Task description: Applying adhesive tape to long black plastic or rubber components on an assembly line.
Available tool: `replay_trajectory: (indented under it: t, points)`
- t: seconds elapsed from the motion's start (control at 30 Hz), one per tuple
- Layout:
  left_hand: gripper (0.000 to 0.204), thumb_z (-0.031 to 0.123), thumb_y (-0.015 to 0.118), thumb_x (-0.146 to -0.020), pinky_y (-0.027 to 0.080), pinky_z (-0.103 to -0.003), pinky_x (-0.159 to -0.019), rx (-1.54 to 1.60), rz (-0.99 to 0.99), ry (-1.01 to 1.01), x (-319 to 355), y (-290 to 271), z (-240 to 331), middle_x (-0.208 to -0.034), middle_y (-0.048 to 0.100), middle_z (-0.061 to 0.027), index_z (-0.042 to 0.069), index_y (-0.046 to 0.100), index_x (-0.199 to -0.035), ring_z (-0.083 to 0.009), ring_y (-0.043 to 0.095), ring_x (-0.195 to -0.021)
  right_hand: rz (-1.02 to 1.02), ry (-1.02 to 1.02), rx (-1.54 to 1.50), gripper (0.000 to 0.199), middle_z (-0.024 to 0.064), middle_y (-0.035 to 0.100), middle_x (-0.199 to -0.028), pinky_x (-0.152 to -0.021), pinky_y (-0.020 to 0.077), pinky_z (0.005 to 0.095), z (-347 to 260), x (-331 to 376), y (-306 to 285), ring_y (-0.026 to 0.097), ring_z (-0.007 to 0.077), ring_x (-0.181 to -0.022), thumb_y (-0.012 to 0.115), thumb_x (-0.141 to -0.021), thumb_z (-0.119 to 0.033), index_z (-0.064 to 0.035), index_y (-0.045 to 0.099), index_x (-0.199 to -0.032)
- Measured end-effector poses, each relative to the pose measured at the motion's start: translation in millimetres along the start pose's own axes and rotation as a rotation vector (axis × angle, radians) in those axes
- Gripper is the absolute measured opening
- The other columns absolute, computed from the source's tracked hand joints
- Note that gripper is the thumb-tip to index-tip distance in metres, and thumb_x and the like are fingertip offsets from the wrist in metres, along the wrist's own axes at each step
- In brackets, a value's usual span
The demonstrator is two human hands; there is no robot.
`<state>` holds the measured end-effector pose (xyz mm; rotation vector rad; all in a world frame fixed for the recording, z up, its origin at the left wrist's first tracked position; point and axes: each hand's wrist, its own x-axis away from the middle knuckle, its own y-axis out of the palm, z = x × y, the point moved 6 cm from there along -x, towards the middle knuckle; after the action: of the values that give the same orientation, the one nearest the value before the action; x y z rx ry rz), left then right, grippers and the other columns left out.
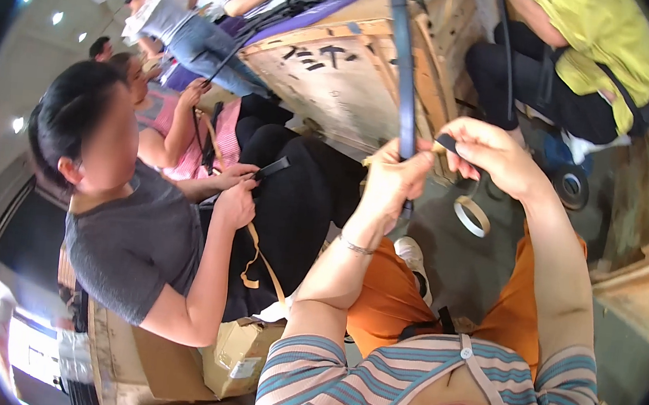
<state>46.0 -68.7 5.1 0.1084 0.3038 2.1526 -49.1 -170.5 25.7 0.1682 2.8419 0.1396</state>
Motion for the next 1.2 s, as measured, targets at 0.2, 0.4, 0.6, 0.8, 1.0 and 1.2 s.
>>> replay_trajectory:
  t: [0.2,0.4,0.6,0.8,1.0,1.2]
  points:
    - [0.008,0.004,0.060,-0.080,0.025,-0.019,-0.034,-0.001,0.099,0.062,4.1,-7.9,5.9,-0.055,0.046,0.0041,0.005,0.053,-0.079,-0.0026,0.035,-0.037,0.048,0.061,0.116,0.019,0.0017,0.058,-0.080,-0.051,0.0384,0.0170,-0.6,-2.9,3.7,0.052,0.0063,-0.058,0.043,-0.089,-0.007,-0.0020,0.051,-0.106]
    - [0.007,0.001,0.061,-0.080,0.024,-0.021,-0.035,-0.160,0.226,0.268,3.8,-20.2,16.6,-0.051,0.046,0.0031,0.003,0.055,-0.077,-0.0030,0.034,-0.038,0.100,0.169,0.086,0.021,0.0090,0.062,-0.088,-0.050,0.0400,0.0184,9.9,-4.7,3.6,0.056,0.0095,-0.056,0.048,-0.088,-0.007,0.0008,0.048,-0.108]
    - [0.005,0.003,0.062,-0.079,0.032,-0.017,-0.045,-0.443,0.249,0.452,11.5,-17.6,28.7,-0.058,0.049,0.0068,0.003,0.058,-0.077,0.0000,0.041,-0.050,0.198,0.176,0.195,0.035,0.0088,0.063,-0.083,-0.050,0.0409,0.0193,0.5,-0.6,-0.8,0.057,0.0099,-0.058,0.053,-0.086,-0.009,0.0045,0.045,-0.117]
    - [0.004,0.002,0.062,-0.078,0.033,-0.016,-0.048,-0.579,0.278,0.517,15.6,-16.2,38.6,-0.061,0.049,0.0076,0.003,0.058,-0.077,-0.0002,0.040,-0.053,0.040,0.225,0.172,0.025,0.0051,0.062,-0.074,-0.049,0.0382,0.0180,11.2,-3.7,8.0,0.053,0.0069,-0.056,0.055,-0.086,-0.016,0.0023,0.058,-0.103]
    - [0.005,0.002,0.061,-0.080,0.031,-0.017,-0.045,-0.443,0.148,0.464,12.6,-8.0,30.6,-0.060,0.049,0.0068,0.003,0.058,-0.077,-0.0002,0.039,-0.051,0.101,-0.120,0.089,0.018,0.0033,0.053,-0.092,-0.056,0.0411,0.0206,-5.0,-4.7,15.2,0.051,0.0064,-0.070,0.057,-0.086,-0.015,0.0014,0.063,-0.088]
    - [0.006,0.006,0.059,-0.083,0.022,-0.020,-0.037,-0.153,0.028,0.108,10.0,2.7,11.2,-0.057,0.046,0.0034,0.004,0.054,-0.083,-0.0026,0.033,-0.040,0.039,-0.049,-0.086,0.022,0.0035,0.055,-0.073,-0.054,0.0401,0.0199,-1.9,-2.2,13.5,0.050,0.0075,-0.062,0.054,-0.087,-0.020,0.0006,0.061,-0.087]
